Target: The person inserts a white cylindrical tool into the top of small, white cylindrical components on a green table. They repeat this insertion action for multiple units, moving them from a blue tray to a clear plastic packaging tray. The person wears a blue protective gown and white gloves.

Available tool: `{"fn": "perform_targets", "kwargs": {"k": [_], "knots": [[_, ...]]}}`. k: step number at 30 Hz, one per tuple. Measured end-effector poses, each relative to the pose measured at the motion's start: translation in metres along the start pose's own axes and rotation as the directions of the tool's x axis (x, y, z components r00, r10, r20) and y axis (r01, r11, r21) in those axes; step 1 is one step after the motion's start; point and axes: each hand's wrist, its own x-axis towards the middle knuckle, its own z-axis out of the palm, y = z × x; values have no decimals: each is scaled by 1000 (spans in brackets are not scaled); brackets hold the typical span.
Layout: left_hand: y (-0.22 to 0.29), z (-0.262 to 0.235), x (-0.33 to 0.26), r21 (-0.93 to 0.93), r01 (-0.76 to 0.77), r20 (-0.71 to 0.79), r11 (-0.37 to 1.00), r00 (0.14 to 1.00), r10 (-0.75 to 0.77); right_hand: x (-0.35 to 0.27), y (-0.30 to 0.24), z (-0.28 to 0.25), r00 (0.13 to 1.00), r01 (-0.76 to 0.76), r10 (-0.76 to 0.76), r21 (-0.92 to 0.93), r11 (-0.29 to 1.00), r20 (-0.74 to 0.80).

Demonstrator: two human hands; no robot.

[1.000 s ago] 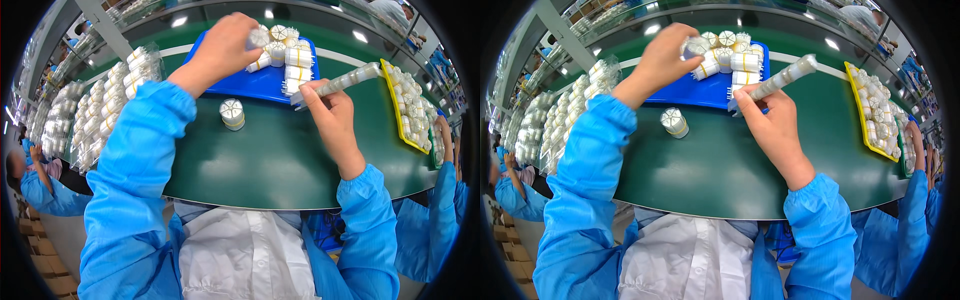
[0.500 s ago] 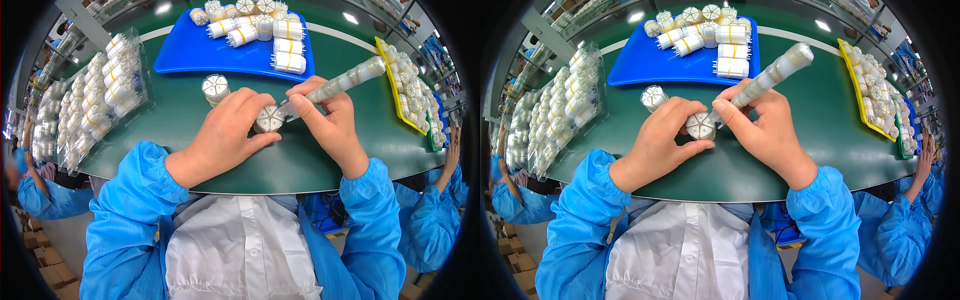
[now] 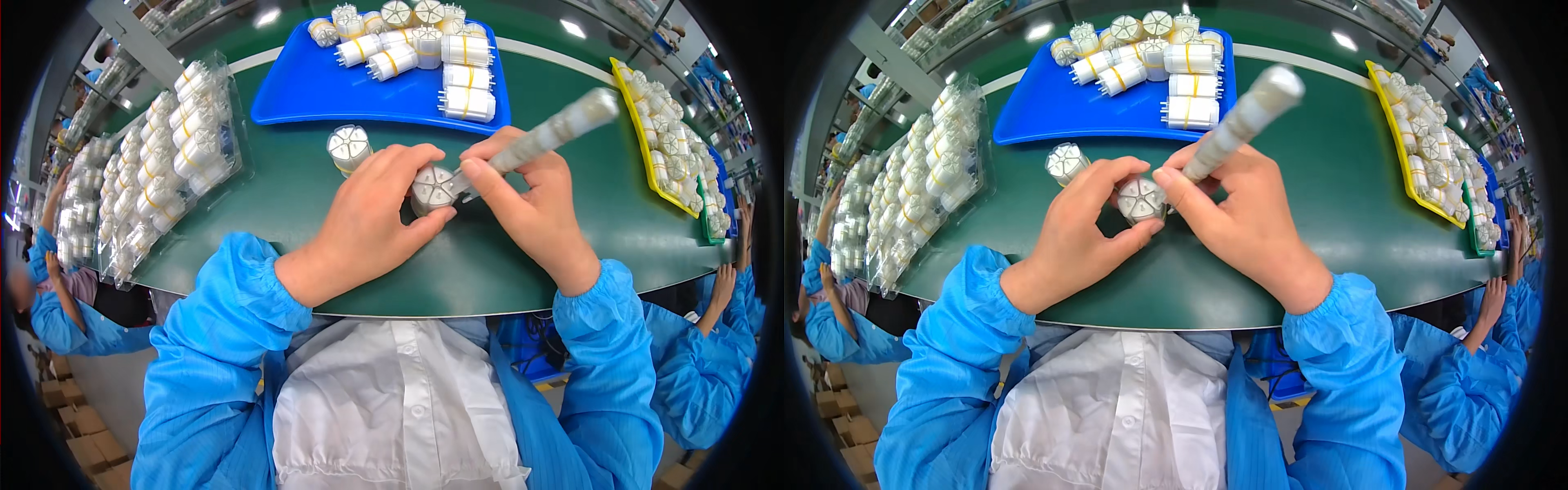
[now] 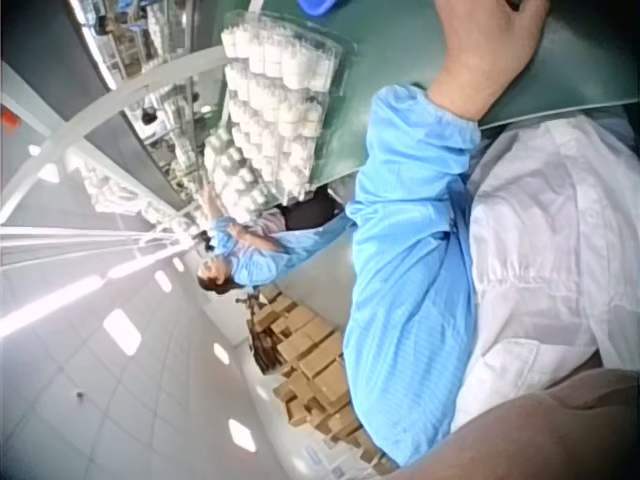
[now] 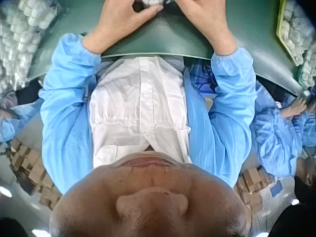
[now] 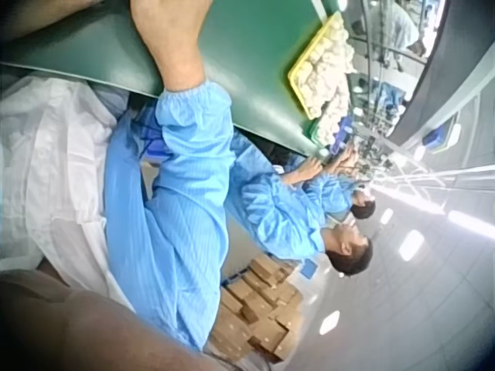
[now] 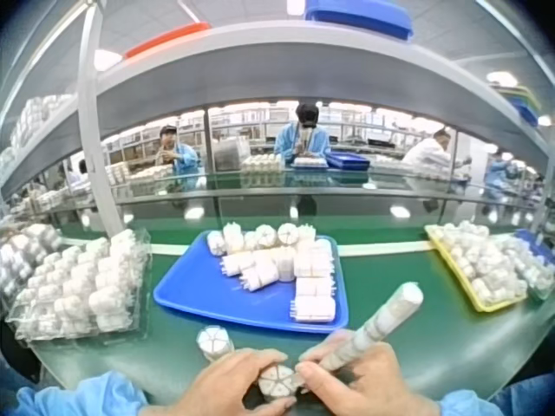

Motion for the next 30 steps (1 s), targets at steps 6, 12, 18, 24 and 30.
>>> {"fn": "perform_targets", "kwargs": {"k": [6, 12, 18, 24, 30], "knots": [[3, 5, -4, -177, 48, 3, 983, 999, -48, 1, 4, -1, 999, 22, -22, -7, 1000, -41], [0, 2, 0, 31, -6, 57, 1000, 998, 4, -3, 4, 2, 1000, 2, -1, -27, 1000, 21], [0, 10, -5, -146, 57, -7, 988, 998, -58, 1, 4, -2, 995, -82, 88, 123, 989, -44], [0, 8, -6, -134, 25, 18, 991, 1000, -23, 0, 4, -2, 1000, 9, -8, -18, 1000, 16], [4, 4, -4, -59, 158, 92, 986, 984, -152, -3, 3, -2, 1000, -23, 23, -22, 999, 21]]}}
